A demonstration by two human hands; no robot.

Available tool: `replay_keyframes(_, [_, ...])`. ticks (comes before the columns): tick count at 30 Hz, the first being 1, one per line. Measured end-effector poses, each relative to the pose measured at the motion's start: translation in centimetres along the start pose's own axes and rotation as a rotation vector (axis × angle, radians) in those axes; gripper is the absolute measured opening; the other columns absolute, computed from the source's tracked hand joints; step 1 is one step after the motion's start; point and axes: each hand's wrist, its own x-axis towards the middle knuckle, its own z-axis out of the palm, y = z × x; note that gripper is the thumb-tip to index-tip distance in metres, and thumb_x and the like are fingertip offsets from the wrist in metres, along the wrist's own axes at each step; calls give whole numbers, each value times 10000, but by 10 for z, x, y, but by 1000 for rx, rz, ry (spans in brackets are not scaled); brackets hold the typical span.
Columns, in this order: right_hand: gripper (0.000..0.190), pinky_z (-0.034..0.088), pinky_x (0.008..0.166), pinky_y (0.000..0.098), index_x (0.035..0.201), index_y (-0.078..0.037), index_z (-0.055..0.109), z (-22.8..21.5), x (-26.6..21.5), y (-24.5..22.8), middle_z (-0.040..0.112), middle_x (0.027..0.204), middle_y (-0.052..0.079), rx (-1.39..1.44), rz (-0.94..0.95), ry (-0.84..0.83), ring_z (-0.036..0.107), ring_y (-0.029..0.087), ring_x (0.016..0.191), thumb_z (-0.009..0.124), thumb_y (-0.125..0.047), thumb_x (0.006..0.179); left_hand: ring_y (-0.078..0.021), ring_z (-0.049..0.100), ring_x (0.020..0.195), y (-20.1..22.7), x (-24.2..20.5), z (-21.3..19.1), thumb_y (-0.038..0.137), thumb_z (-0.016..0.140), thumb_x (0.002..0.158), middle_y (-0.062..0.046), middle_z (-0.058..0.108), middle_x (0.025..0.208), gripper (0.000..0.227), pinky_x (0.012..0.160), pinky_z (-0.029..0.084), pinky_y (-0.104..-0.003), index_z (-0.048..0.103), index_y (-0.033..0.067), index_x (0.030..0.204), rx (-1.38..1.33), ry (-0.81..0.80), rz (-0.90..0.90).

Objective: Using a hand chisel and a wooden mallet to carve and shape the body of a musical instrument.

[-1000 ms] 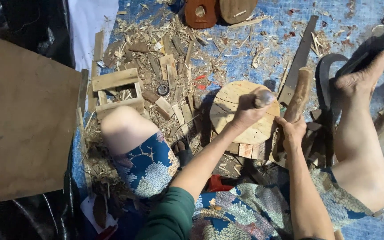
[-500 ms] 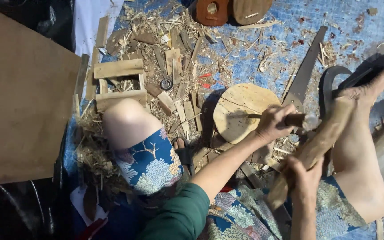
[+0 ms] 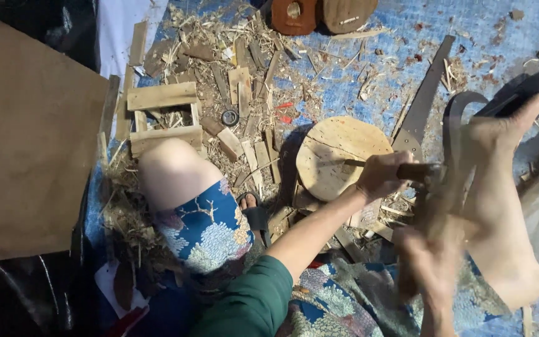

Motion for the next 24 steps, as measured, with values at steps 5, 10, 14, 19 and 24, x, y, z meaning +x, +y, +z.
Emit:
replay_keyframes(5, [596,520,844,305,1447,-1,451,-6,-3,18,629,1162,144,-50,-261,6,624,228,940,706,93,916,-82,521,486,-8,-5,-2,119,629,957,43,525,612,224,406,440,-217,467,140,804,3,-78,-15])
replay_keyframes(10, [431,442,866,498,1272,78,401,5,17,57,437,1121,252,-209,-571,215,462,363,916,641,-83,953,-113,627,628,-21,-21,14,123,721,865,18,657,762,141,530,554,-220,599,137,933,-158,-51,-115])
replay_keyframes(14, [567,501,505,393,1287,49,436,17,-4,14,578,924,205,-147,21,-158,601,295,578,731,-56,815,-97,512,467,-11,-6,-1,280,578,968,39,515,576,244,442,427,-262,497,128,795,80,-67,17])
replay_keyframes(19, [206,539,561,268,1220,-49,565,4,1,32,635,804,41,202,-263,188,607,142,606,666,-42,1040,-95,521,461,-17,-11,7,169,596,975,36,539,612,181,392,452,-228,474,120,851,22,-61,85])
replay_keyframes(24, [517,473,569,387,1243,11,417,25,1,51,554,933,168,-102,-45,-146,545,254,668,695,-46,811,-79,442,454,-18,-21,5,543,450,984,92,476,592,402,425,381,-253,474,181,810,9,-121,31])
